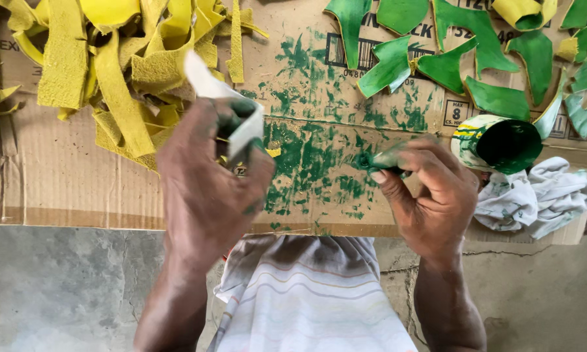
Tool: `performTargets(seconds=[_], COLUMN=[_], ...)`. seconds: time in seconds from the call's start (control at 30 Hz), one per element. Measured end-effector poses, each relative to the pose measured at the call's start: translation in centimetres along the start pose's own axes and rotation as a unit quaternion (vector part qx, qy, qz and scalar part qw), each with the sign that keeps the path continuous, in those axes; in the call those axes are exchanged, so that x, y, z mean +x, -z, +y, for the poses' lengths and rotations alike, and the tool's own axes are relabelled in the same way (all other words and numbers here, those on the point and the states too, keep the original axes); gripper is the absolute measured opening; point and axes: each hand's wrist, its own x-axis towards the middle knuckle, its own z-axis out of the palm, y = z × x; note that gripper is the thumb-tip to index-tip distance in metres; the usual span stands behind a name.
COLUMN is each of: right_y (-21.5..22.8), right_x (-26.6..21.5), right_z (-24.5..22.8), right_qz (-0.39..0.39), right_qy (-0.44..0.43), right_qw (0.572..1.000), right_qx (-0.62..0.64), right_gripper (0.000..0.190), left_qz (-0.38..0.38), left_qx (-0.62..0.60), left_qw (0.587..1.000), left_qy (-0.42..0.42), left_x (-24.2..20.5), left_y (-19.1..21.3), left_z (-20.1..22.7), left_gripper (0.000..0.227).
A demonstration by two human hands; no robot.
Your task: The person repeatedly picks up yellow sponge pieces from a pile on a cardboard surface, applies green paint using a small brush, and places the painted pieces aside. The process is repeated for multiple sponge pieces throughout the clip.
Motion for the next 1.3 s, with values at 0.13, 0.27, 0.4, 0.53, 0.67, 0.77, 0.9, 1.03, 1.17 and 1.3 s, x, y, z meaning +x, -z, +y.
performTargets(seconds=[0.13, 0.27, 0.4, 0.53, 0.67, 0.77, 0.9, 1.03, 1.17, 1.3], right_y=[0.9, 2.1, 3.1, 3.1, 3.0, 2.7, 2.4, 2.6, 3.0, 2.2], right_x=[-0.3, -0.8, -1.8, -1.8, -2.1, -2.5, -2.6, -2.6, -2.7, -2.7], right_z=[0.3, 0.9, 1.6, 1.8, 2.4, 3.1, 3.9, 3.9, 3.9, 5.0], right_qz=[0.048, 0.134, 0.177, 0.204, 0.177, 0.161, 0.148, 0.136, 0.149, 0.155], right_qy=[-0.018, -0.051, -0.019, -0.027, -0.076, -0.104, -0.107, -0.103, -0.119, -0.122], right_qw=[0.999, 0.989, 0.982, 0.958, 0.946, 0.936, 0.931, 0.927, 0.93, 0.901], right_qx=[0.001, 0.019, 0.055, 0.198, 0.261, 0.296, 0.315, 0.335, 0.313, 0.388], right_gripper=[0.017, 0.02, 0.018, 0.016, 0.014, 0.012, 0.014, 0.015, 0.015, 0.014], left_qz=[-0.081, -0.166, -0.212, -0.264, -0.332, -0.36, -0.318, -0.323, -0.348, -0.374], left_qx=[0.048, 0.083, 0.04, 0.062, 0.114, 0.059, 0.095, 0.191, 0.145, 0.122], left_qw=[0.993, 0.97, 0.952, 0.936, 0.913, 0.918, 0.928, 0.907, 0.888, 0.87], left_qy=[-0.066, -0.159, -0.215, -0.225, -0.206, -0.158, -0.167, -0.19, -0.264, -0.299], left_x=[-1.8, -3.2, -3.7, -3.6, -3.8, -3.8, -4.4, -3.1, -1.9, -0.4], left_y=[-1.6, -3.4, -5.0, -7.3, -9.0, -9.4, -10.8, -12.5, -13.1, -14.1], left_z=[1.3, 2.5, 3.0, 2.0, 0.9, 0.6, 1.1, 0.1, -0.9, -1.0], left_gripper=[0.028, 0.032, 0.035, 0.025, 0.031, 0.074, 0.091, 0.079, 0.067, 0.07])
